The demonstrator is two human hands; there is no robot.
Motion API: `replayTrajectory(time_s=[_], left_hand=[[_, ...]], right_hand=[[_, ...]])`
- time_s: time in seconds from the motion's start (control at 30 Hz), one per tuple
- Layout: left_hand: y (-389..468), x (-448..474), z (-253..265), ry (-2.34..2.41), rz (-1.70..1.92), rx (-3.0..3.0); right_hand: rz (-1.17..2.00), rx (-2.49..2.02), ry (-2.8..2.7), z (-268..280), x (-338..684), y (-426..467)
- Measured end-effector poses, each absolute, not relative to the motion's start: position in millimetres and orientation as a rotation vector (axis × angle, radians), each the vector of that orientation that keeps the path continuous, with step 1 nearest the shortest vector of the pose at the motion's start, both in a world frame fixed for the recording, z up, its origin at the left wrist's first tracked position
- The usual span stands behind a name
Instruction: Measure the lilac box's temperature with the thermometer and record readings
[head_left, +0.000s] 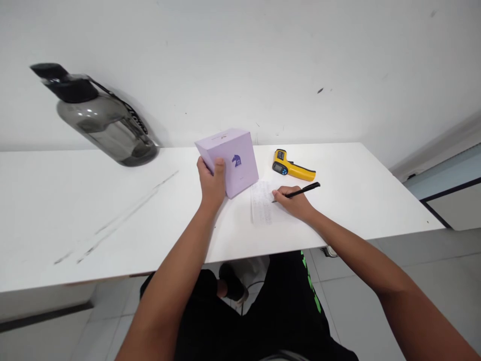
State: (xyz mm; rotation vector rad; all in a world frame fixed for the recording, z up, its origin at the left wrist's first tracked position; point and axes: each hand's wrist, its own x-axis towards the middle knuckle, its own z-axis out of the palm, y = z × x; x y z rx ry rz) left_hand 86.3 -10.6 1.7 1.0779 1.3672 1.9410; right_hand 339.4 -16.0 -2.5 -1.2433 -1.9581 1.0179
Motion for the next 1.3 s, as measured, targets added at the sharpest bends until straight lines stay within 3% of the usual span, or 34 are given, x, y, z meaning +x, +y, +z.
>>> replayTrajectory(time_s=[0.47,0.93,1.3], left_hand=[[-10.8,86.2,1.7,1.397,1.934,1.088],[-10.2,81.4,-2.2,1.457,1.904,1.136],[-11.9,81.7,-2.3,1.463,1.883,1.189]], right_hand=[[1.09,-1.25,-1.891,-2.9,341.7,-14.0],[1.57,-1.081,-1.542,-5.6,346.3,3.9],[1.46,-1.098,-1.767,-0.5,342.9,-7.3]])
